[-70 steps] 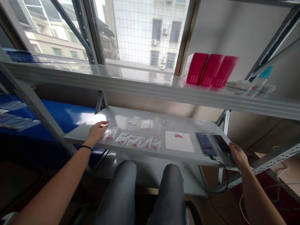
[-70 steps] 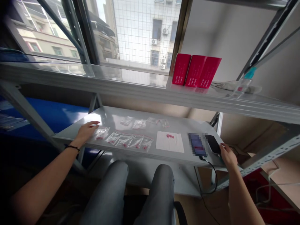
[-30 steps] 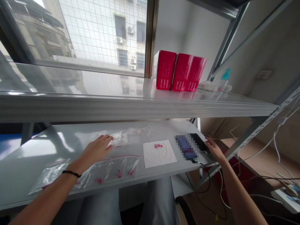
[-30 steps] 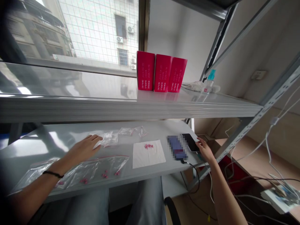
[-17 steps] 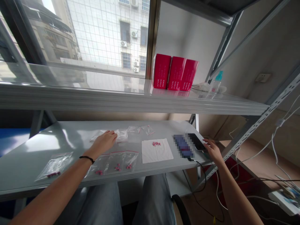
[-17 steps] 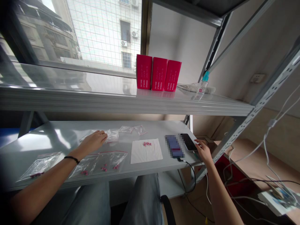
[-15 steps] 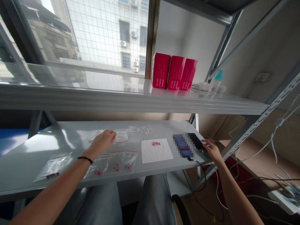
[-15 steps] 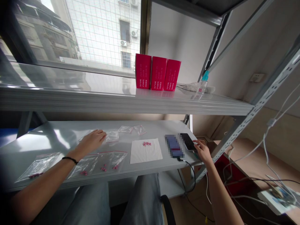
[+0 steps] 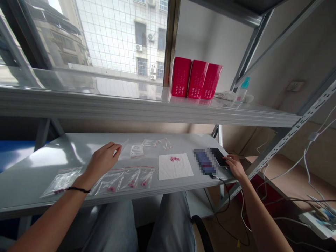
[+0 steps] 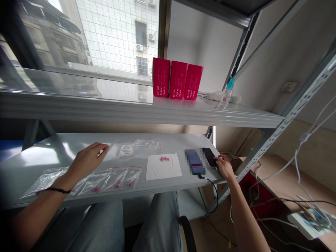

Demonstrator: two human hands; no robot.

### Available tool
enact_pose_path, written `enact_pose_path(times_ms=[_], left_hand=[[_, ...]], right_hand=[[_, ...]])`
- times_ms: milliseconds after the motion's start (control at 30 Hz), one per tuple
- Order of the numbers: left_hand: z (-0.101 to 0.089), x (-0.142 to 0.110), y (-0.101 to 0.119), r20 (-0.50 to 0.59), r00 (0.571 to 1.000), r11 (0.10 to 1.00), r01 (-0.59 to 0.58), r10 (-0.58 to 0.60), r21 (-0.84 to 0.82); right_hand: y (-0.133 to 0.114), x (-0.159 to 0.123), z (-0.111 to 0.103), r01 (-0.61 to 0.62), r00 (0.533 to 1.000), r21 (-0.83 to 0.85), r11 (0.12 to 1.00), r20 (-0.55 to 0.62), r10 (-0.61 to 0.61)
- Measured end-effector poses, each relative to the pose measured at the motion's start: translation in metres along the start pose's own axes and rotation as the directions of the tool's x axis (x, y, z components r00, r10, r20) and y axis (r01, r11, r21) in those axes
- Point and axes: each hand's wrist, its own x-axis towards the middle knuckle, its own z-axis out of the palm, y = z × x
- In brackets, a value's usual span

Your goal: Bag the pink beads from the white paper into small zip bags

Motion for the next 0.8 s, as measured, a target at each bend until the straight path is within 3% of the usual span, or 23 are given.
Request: enact_pose_path(times_ms=[167, 300, 433, 567, 733, 800], left_hand=[[0.007, -0.001, 0.001, 0.003, 1.000, 0.999, 0.001, -0.001, -0.038], [0.012, -0.002, 0.006, -0.011, 1.000, 0.996, 0.005, -0.006, -0.084], [0.013, -0.003, 0.012, -0.014, 1.000, 0.997, -0.003, 0.002, -0.080], [0.003, -0.008, 0.022, -0.036, 0.999, 0.995, -0.006, 0.003, -0.095], [-0.017, -0.031, 0.048, -0.029, 0.998, 0.982, -0.055, 0.051, -0.181], [-0.023, -0.050, 0.061, -0.005, 0.998, 0.970, -0.061, 0.061, -0.235]], right_hand=[[0.002, 0.001, -0.001, 0.057, 0.997, 0.010, 0.998, 0.052, -0.058], [0.004, 0.004, 0.002, 0.015, 1.000, 0.000, 1.000, 0.002, -0.015], [0.006, 0.003, 0.001, 0.054, 0.998, 0.015, 0.998, 0.017, -0.054], [-0.001, 0.003, 0.001, 0.024, 0.997, 0.014, 1.000, 0.069, -0.025], [-0.013, 0.008, -0.001, -0.080, 0.996, 0.022, 0.997, 0.032, 0.079], [-0.026, 0.002, -0.007, -0.094, 0.994, 0.067, 0.993, -0.044, 0.097]])
